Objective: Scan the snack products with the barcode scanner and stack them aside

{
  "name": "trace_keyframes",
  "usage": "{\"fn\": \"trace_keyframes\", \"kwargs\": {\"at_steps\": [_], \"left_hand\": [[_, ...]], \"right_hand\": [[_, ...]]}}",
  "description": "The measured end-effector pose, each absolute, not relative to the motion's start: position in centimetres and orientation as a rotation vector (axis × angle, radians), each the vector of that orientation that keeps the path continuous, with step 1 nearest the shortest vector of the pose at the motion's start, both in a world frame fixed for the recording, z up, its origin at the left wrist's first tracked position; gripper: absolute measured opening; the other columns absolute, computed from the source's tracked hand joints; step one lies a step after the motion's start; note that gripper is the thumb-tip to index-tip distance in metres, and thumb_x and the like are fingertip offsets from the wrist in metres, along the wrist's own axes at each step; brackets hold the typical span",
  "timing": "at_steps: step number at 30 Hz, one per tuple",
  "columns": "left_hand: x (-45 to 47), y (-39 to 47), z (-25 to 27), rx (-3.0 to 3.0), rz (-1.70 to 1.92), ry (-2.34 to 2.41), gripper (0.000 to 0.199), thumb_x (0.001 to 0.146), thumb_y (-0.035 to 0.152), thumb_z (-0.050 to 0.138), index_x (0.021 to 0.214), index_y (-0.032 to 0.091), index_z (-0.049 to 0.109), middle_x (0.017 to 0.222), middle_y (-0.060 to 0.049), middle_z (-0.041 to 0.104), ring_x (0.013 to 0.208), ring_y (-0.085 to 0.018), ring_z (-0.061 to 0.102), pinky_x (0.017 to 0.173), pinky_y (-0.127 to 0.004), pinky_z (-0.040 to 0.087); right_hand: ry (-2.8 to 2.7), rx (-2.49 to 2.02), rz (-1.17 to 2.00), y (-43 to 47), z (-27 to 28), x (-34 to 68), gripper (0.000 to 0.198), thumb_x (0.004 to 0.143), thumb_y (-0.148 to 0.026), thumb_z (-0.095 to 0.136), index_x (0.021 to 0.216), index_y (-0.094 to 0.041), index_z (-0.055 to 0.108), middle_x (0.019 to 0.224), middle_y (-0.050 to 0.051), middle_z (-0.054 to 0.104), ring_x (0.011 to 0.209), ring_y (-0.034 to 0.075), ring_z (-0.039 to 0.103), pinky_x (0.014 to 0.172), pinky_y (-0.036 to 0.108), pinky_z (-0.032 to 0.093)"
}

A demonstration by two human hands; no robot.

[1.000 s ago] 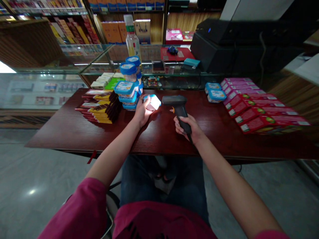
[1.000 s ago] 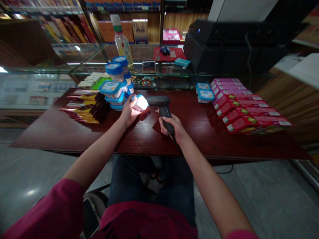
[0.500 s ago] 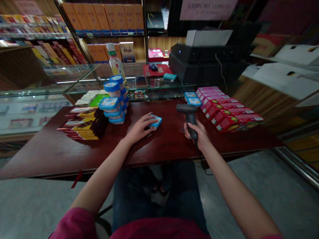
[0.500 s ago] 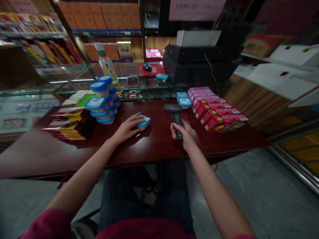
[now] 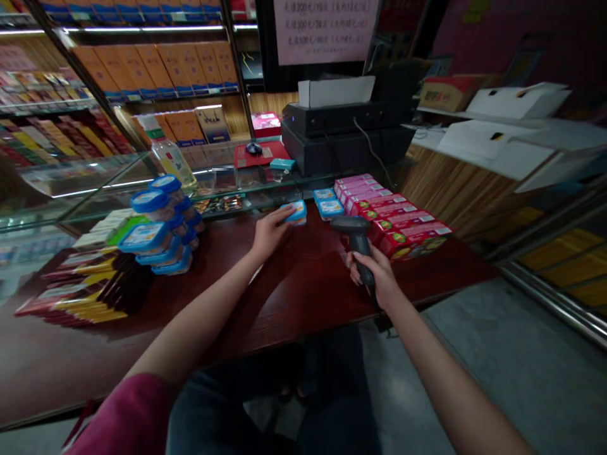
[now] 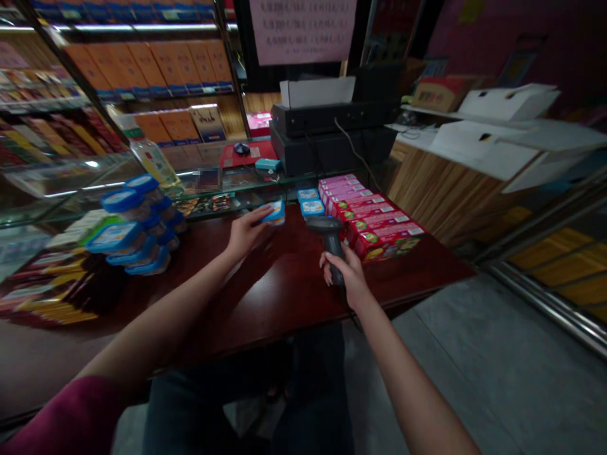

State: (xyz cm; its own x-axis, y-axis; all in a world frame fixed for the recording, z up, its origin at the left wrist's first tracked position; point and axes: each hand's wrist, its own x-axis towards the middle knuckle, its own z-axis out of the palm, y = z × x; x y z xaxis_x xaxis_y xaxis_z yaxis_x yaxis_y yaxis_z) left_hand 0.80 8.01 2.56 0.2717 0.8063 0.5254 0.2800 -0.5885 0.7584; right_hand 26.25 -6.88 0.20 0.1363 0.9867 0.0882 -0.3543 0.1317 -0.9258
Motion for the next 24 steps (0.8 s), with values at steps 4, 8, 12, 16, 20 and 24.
{"fn": "trace_keyframes", "kwargs": {"at_steps": [4, 8, 12, 16, 20, 24], "left_hand": [[8.3, 13.4, 4.1, 1.904, 1.404, 1.031, 0.04, 0.084, 0.008, 0.073, 0.118, 0.029, 0.082, 0.141, -0.003, 0.072, 0.138, -0.027, 0.063, 0.127, -0.049, 0.04], [13.1, 16.6, 3.9, 1.957, 1.34, 1.062, 0.04, 0.086, 0.006, 0.07, 0.117, 0.028, 0.082, 0.145, -0.004, 0.07, 0.14, -0.028, 0.061, 0.126, -0.046, 0.039], [14.8, 17.1, 2.5, 2.036, 1.262, 1.128, 0.042, 0.091, 0.007, 0.066, 0.125, 0.028, 0.079, 0.156, -0.006, 0.061, 0.144, -0.031, 0.057, 0.125, -0.047, 0.04], [14.9, 16.8, 2.0, 2.063, 1.224, 1.261, 0.044, 0.095, 0.015, 0.065, 0.131, 0.038, 0.075, 0.163, 0.001, 0.052, 0.142, -0.034, 0.059, 0.12, -0.053, 0.046], [14.8, 16.9, 2.1, 2.08, 1.187, 1.276, 0.046, 0.095, 0.014, 0.065, 0.132, 0.041, 0.075, 0.165, 0.003, 0.05, 0.137, -0.034, 0.062, 0.115, -0.051, 0.05], [14.5, 16.3, 2.1, 2.196, 1.073, 1.319, 0.052, 0.1, 0.014, 0.054, 0.143, 0.041, 0.068, 0.17, 0.0, 0.043, 0.133, -0.037, 0.065, 0.112, -0.054, 0.051]], "right_hand": [[-0.857, -0.913, 1.22, -7.0, 0.4, 26.4, 0.028, 0.081, -0.037, 0.08, 0.092, -0.022, 0.059, 0.076, -0.003, 0.068, 0.043, 0.007, 0.049, 0.039, 0.022, 0.041], [-0.834, -0.901, 1.237, -6.9, 0.4, 26.5, 0.03, 0.081, -0.039, 0.08, 0.094, -0.023, 0.059, 0.075, -0.003, 0.067, 0.042, 0.007, 0.048, 0.038, 0.021, 0.041], [-0.816, -0.9, 1.25, -6.8, 0.2, 26.5, 0.032, 0.081, -0.041, 0.081, 0.096, -0.023, 0.059, 0.075, -0.003, 0.068, 0.04, 0.007, 0.048, 0.037, 0.021, 0.041], [-0.816, -0.896, 1.263, -6.8, 0.2, 26.7, 0.031, 0.082, -0.04, 0.08, 0.098, -0.023, 0.06, 0.076, -0.003, 0.069, 0.041, 0.007, 0.049, 0.036, 0.021, 0.042], [-0.844, -0.908, 1.247, -6.8, 0.3, 26.6, 0.029, 0.083, -0.04, 0.079, 0.094, -0.023, 0.06, 0.077, -0.002, 0.068, 0.042, 0.007, 0.049, 0.037, 0.021, 0.042], [-0.869, -0.944, 1.19, -6.8, 0.2, 26.1, 0.031, 0.081, -0.041, 0.08, 0.096, -0.023, 0.06, 0.073, -0.003, 0.068, 0.041, 0.008, 0.049, 0.037, 0.021, 0.042]]}}
